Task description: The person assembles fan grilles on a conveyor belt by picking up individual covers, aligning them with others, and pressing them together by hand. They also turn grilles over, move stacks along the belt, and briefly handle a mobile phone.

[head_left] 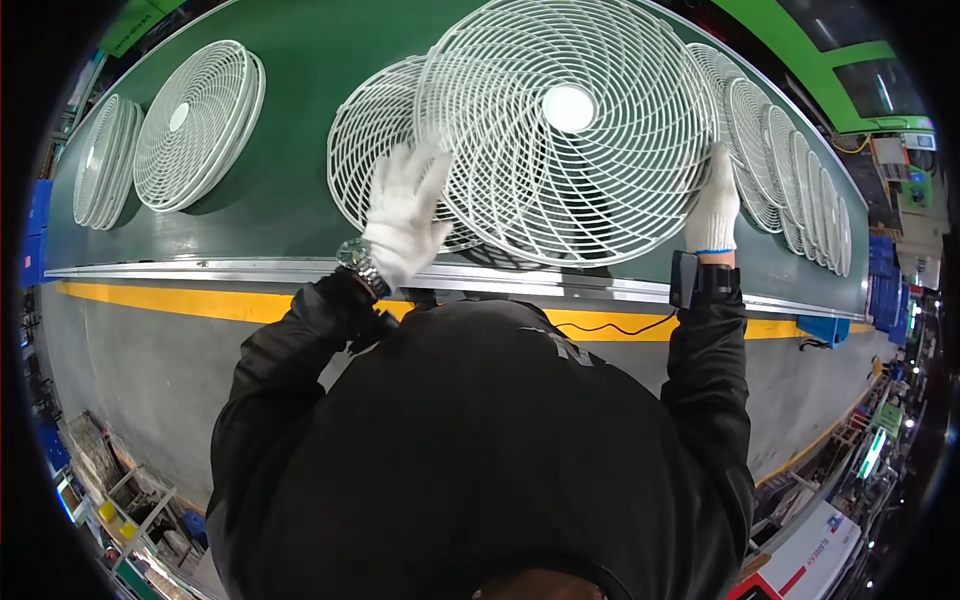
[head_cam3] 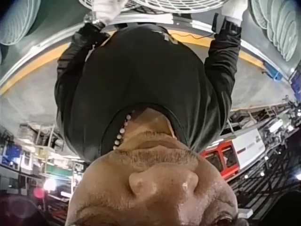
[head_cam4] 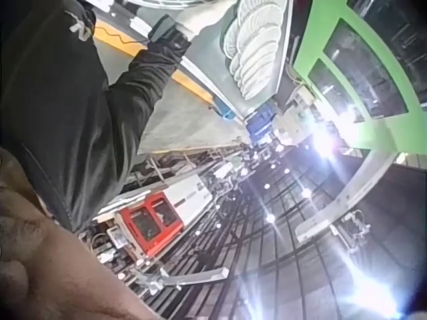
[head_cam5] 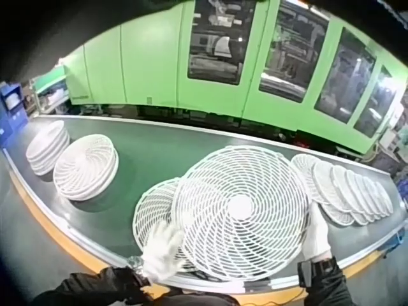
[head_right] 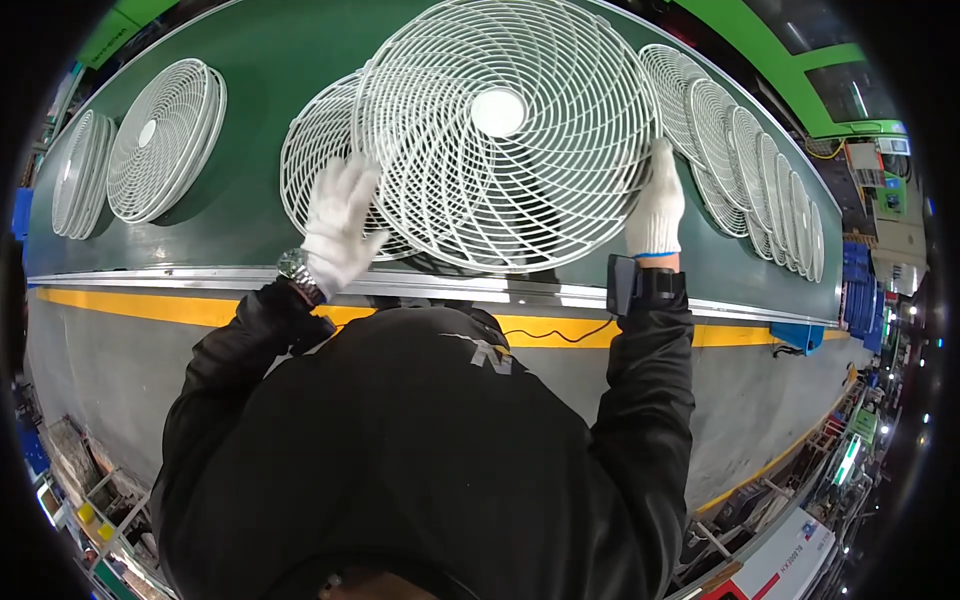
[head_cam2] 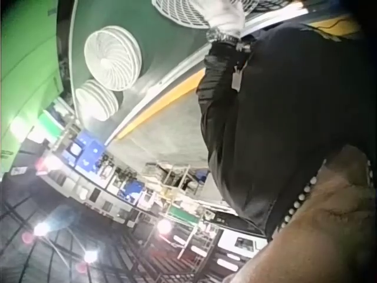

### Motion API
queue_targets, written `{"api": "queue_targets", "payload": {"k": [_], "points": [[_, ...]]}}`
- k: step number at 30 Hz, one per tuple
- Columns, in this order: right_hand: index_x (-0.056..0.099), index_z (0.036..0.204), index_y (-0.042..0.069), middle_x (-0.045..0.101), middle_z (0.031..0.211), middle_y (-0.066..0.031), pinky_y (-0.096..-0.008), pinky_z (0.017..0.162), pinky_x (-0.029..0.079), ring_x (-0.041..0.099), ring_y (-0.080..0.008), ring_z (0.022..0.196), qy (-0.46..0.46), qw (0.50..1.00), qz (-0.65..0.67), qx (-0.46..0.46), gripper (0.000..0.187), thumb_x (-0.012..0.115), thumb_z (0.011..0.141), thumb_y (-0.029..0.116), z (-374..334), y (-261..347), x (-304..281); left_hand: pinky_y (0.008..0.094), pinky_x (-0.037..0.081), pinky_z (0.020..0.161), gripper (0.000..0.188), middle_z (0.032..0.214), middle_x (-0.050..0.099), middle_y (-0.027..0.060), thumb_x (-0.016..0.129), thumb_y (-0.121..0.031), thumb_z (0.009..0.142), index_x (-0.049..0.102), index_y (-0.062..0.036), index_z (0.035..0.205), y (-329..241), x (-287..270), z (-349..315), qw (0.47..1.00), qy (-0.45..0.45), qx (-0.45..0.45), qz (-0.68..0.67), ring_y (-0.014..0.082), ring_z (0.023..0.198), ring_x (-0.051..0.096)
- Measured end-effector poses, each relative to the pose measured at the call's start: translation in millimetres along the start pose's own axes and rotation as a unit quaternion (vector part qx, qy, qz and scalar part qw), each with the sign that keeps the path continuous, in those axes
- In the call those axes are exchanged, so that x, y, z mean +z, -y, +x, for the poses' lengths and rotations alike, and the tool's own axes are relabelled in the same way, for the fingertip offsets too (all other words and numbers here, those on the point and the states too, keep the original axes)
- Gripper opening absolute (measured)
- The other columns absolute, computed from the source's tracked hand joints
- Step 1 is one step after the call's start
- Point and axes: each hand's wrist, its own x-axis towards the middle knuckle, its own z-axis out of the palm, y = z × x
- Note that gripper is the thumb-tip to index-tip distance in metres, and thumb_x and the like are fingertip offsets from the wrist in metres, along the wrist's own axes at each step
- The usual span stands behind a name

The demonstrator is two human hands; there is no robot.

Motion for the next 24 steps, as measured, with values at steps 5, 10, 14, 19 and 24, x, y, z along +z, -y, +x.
{"api": "queue_targets", "payload": {"k": [5,10,14,19,24], "points": [[0.054,0.149,-0.008,0.059,0.149,-0.0175,-0.0371,0.109,0.049,0.061,-0.0267,0.131,0.028,0.999,0.045,0.002,0.06,0.063,0.107,0.034,4.1,-5.4,-1.2,0.0568,0.041,0.118,0.055,0.131,0.065,0.0165,0.081,-0.006,0.078,0.063,-0.0048,0.13,-56.9,3.2,17.7,0.991,0.063,0.118,-0.004,0.043,0.142,0.05],[0.056,0.146,-0.007,0.061,0.147,-0.0165,-0.0369,0.101,0.054,0.066,-0.0231,0.119,0.127,0.991,0.03,0.016,0.057,0.056,0.111,0.039,-25.2,33.9,38.3,0.0377,0.058,0.092,0.035,0.105,0.076,0.0096,0.074,-0.003,0.087,0.071,-0.0027,0.122,-12.6,-19.9,70.5,0.977,0.002,0.116,-0.182,0.0252,0.1,0.072],[0.054,0.148,-0.005,0.062,0.145,-0.017,-0.0396,0.096,0.056,0.068,-0.0233,0.115,0.189,0.977,-0.08,-0.064,0.055,0.056,0.111,0.035,-6.6,-1.3,46.0,0.0308,0.06,0.08,0.024,0.096,0.079,0.0092,0.071,-0.006,0.098,0.074,-0.0007,0.121,-4.3,-73.0,104.6,0.901,-0.155,-0.205,-0.349,0.0215,0.074,0.073],[0.043,0.157,-0.002,0.065,0.139,-0.0144,-0.0413,0.092,0.058,0.069,-0.0232,0.109,0.112,0.982,-0.132,0.079,0.056,0.057,0.109,0.021,-17.7,-57.8,68.5,0.0386,0.063,0.089,0.032,0.109,0.076,0.0127,0.07,-0.016,0.104,0.066,0.0027,0.129,101.6,-64.8,73.9,0.687,-0.156,-0.325,-0.631,0.0243,0.094,0.075],[0.039,0.16,-0.003,0.068,0.133,-0.0121,-0.0374,0.091,0.059,0.07,-0.0205,0.106,0.265,0.947,-0.057,0.171,0.059,0.057,0.106,0.012,-17.9,-82.5,72.9,0.0455,0.063,0.092,0.033,0.12,0.072,0.0133,0.068,-0.017,0.106,0.061,0.0012,0.133,133.3,-45.6,35.9,0.569,-0.221,-0.423,-0.67,0.0276,0.102,0.073]]}}
